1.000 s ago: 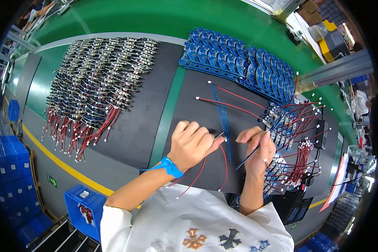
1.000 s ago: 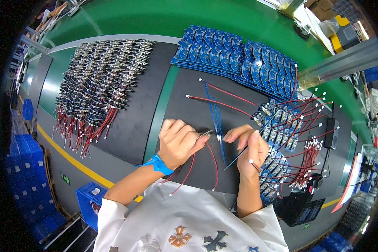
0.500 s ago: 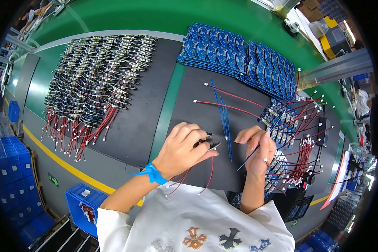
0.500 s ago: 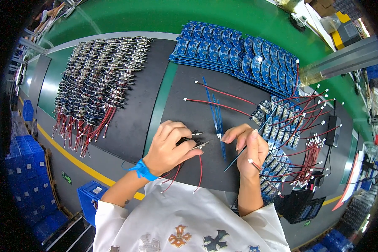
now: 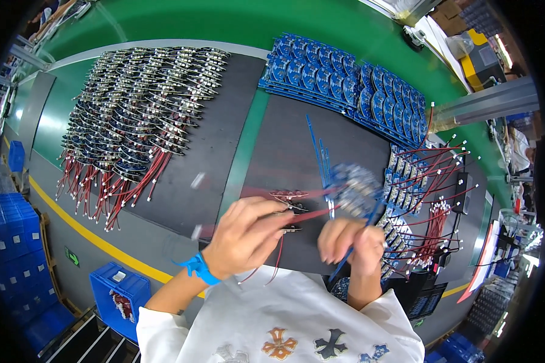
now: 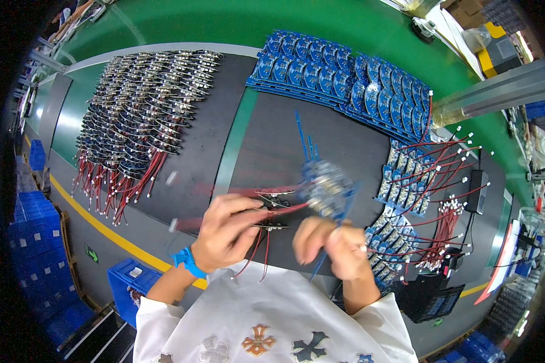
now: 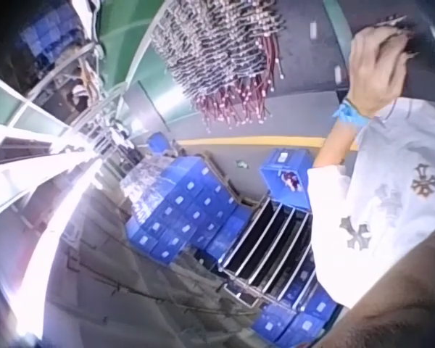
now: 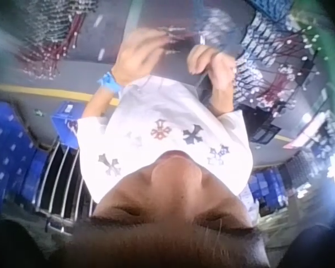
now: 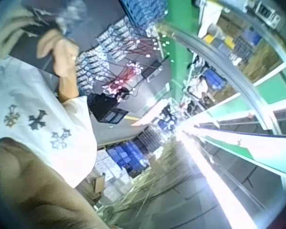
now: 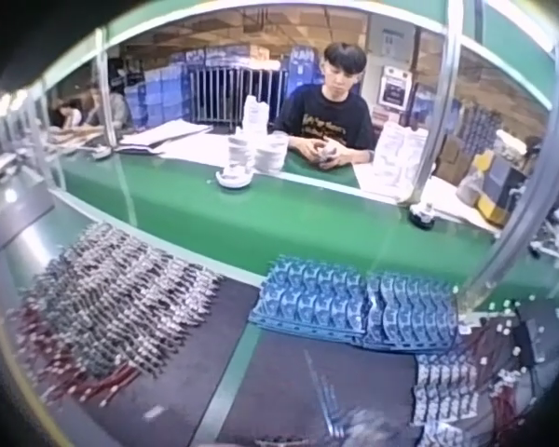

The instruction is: The person assembles red wires, white connectors, and blue components onto circuit boards by hand.

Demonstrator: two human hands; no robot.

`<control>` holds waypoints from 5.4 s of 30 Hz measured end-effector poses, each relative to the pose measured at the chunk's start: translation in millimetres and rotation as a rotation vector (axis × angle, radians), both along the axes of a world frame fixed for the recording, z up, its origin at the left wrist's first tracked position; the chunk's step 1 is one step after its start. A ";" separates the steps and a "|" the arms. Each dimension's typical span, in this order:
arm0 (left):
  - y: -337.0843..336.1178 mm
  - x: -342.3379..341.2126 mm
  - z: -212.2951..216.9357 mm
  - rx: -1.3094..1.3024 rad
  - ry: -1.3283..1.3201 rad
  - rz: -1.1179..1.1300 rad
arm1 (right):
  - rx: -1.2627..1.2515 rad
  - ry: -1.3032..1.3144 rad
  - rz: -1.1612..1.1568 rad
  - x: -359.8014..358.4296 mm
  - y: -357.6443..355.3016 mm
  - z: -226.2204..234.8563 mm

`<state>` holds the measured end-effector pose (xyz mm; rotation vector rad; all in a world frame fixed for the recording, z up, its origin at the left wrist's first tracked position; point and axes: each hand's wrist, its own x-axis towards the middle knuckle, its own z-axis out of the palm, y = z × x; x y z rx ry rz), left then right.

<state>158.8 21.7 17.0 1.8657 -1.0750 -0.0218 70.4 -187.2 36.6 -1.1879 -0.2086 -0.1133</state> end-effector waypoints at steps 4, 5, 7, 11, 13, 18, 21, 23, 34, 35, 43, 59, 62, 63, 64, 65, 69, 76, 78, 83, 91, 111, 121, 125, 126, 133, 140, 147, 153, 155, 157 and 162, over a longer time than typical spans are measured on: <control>-12.1 -5.1 29.1 -0.510 1.517 -0.001 | -0.040 0.130 0.327 -0.8 17.7 7.2; -22.7 -7.7 37.2 -0.541 1.527 0.138 | -0.207 0.117 0.334 1.1 19.0 6.1; -21.4 -14.6 21.7 -0.429 1.202 0.260 | -0.391 0.135 0.207 5.0 26.3 18.2; -14.9 -25.9 19.9 -0.212 0.805 0.356 | -0.714 0.051 -0.040 8.2 35.8 12.5; -9.5 -32.8 13.3 -0.281 0.921 0.316 | -0.714 -0.050 -0.021 7.0 36.8 9.4; -6.9 -31.9 26.3 -0.281 1.489 0.279 | -0.613 0.039 0.041 -2.4 45.8 10.1; -4.6 -33.0 13.0 -0.474 1.857 0.066 | -0.369 0.121 0.139 -6.3 49.4 7.3; -6.2 -36.0 11.6 -0.435 1.661 0.140 | -0.341 0.091 0.077 -4.1 38.5 2.3; -4.2 -19.4 -13.2 -0.164 0.270 0.202 | -1.207 -0.085 -0.445 39.2 -2.9 16.8; -4.6 -20.4 -13.3 -0.164 0.234 0.160 | -1.089 -0.133 -0.217 32.3 1.2 19.1; -1.4 -38.3 -10.0 -0.187 0.320 0.138 | -0.933 0.162 0.075 -3.5 28.8 22.0; 3.5 -68.3 -9.2 0.333 0.004 0.357 | -1.219 -0.026 -0.179 -1.6 28.8 6.0; 6.9 -70.0 -5.6 0.328 0.012 0.369 | -1.215 -0.088 -0.125 -3.6 27.3 11.8; 7.2 -71.2 -6.8 0.327 0.013 0.368 | -1.200 -0.080 -0.088 -3.3 28.3 9.9; 7.4 -72.7 -9.0 0.320 0.018 0.392 | -1.185 -0.072 -0.051 -3.2 29.5 7.0; 7.5 -73.4 -10.4 0.312 0.023 0.415 | -1.211 -0.045 -0.068 -5.4 31.0 0.1; 4.7 -73.4 -10.5 0.301 0.044 0.455 | -1.164 0.013 -0.155 -1.2 34.5 6.4; 12.6 -60.8 -7.8 0.355 -0.077 0.476 | -1.093 0.025 -0.146 -5.4 41.1 -4.7; 15.6 -55.4 -7.4 0.380 -0.103 0.449 | -1.047 0.033 -0.185 -0.9 44.5 -2.7; 12.8 -54.9 -8.4 0.318 -0.061 0.502 | -1.236 0.036 -0.401 12.0 40.5 -10.7; 1.6 -52.6 -14.1 0.250 -0.077 0.538 | -1.246 0.030 -0.426 12.4 38.5 -15.5; 23.5 -52.6 -0.8 0.404 -0.004 0.552 | -1.048 0.280 -0.153 21.3 43.3 -4.8; 48.2 -79.8 -0.1 0.361 0.137 0.652 | -1.120 0.091 -0.042 22.3 66.6 -5.6; 56.8 -76.9 1.1 0.322 0.098 0.635 | -1.150 -0.007 -0.015 29.1 76.3 -2.6; 58.6 -75.2 1.8 0.288 0.106 0.616 | -1.154 -0.030 -0.026 31.9 79.1 -1.4; 98.1 -18.5 17.8 0.211 -0.157 0.807 | -1.005 -0.341 -0.076 109.3 125.2 3.6; 119.7 37.1 -14.3 0.240 -0.362 0.931 | -1.145 -0.371 -0.152 165.3 157.7 -20.6; 124.5 25.6 -10.8 0.237 -0.154 0.908 | -0.993 -0.145 -0.219 141.0 159.5 -14.7; 124.3 25.5 -8.4 0.121 -0.018 0.895 | -0.990 0.138 0.024 132.6 161.5 -25.6; 123.6 23.9 -3.1 0.095 0.112 0.889 | -0.995 0.137 0.019 134.0 162.4 -26.6; 123.5 22.3 -1.0 0.054 0.166 0.880 | -1.042 0.121 -0.064 131.6 164.7 -23.8; 126.6 20.0 -4.0 -0.024 0.253 0.846 | -1.091 0.059 -0.062 127.6 163.0 -27.3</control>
